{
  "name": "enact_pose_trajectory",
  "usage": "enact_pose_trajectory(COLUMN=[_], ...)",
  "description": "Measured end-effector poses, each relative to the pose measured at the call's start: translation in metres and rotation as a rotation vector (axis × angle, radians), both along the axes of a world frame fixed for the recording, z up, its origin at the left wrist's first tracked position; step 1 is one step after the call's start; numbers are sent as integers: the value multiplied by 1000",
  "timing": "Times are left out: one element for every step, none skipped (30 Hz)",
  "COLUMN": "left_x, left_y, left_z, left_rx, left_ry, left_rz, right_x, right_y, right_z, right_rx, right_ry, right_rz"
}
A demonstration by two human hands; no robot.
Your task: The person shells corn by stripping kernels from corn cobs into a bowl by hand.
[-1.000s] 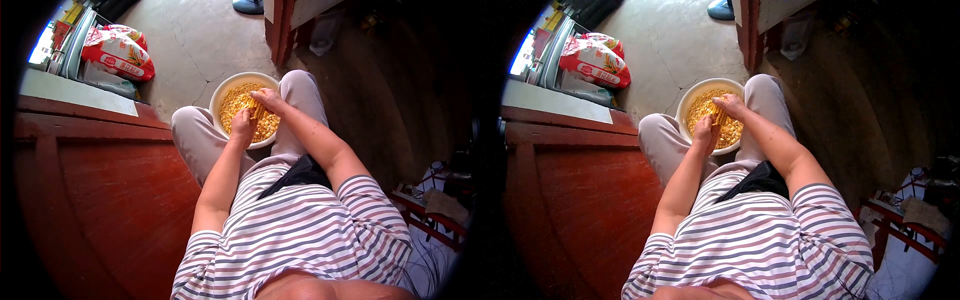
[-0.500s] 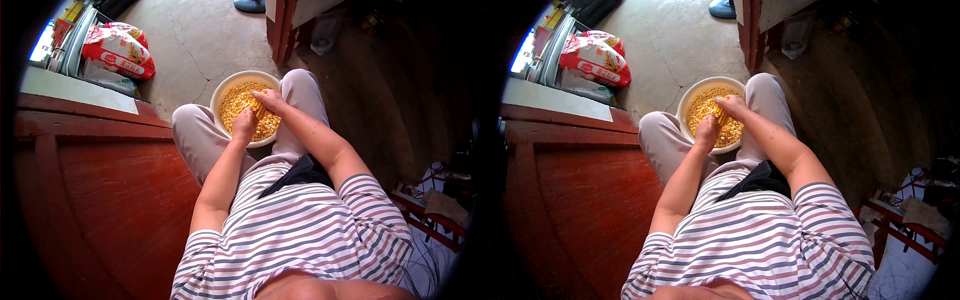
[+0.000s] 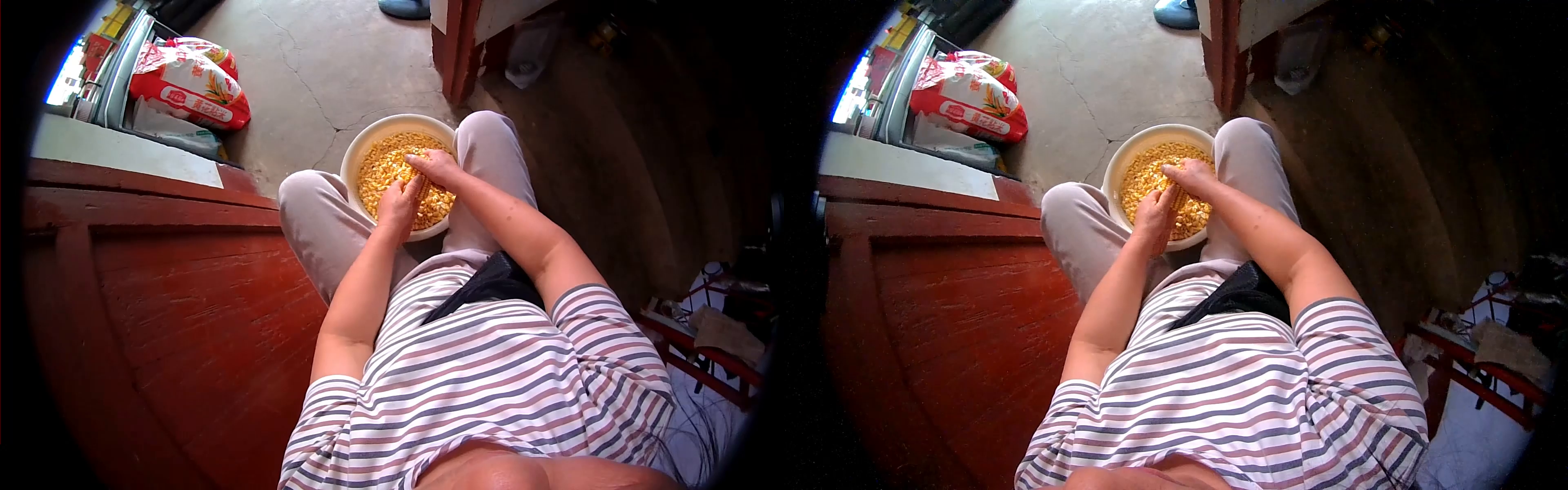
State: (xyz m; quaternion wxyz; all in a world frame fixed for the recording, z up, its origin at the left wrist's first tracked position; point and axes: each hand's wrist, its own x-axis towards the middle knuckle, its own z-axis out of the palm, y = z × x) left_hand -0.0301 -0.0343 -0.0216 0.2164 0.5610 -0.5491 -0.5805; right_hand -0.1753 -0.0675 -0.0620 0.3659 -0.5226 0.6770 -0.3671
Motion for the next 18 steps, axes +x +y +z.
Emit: enact_pose_trajectory(left_x=[-1,0,2,6,7,8,9,9,9,9,10,10,11,11,9,6,4,3], left_y=[1,1,-2,-7,-10,-10,-8,-7,-10,-13,-15,-12,-7,-2,0,3,5,6], left_z=[1,2,-4,-15,-16,-17,-17,-17,-22,-30,-36,-20,-3,14,23,29,31,29], left_rx=[58,116,115,-11,-138,-140,-161,-180,-183,-209,-236,-237,-250,-260,-260,-114,32,33], left_ry=[127,254,253,143,32,32,135,239,238,254,270,268,74,-119,-118,65,248,248], left_rz=[31,63,64,-15,-94,-95,-57,-19,-20,10,42,44,-66,-175,-176,-97,-17,-16], right_x=[-4,-5,-6,-7,-6,-6,-8,-8,-9,-10,-10,-10,-10,-11,-11,-11,-11,-11], right_y=[4,4,4,4,3,4,6,7,5,2,0,0,0,0,1,2,4,5], right_z=[21,22,23,24,28,32,37,42,36,26,20,21,22,24,28,32,38,43], right_rx=[275,275,278,279,283,281,296,312,310,267,224,224,256,288,288,311,333,334], right_ry=[-151,-151,-197,-243,-213,-213,-246,-279,-280,-259,-239,-240,-224,-208,-207,-240,-273,-272], right_rz=[-2,-1,0,0,-2,-3,-17,-31,-31,-37,-41,-39,-38,-38,-40,-46,-51,-50])
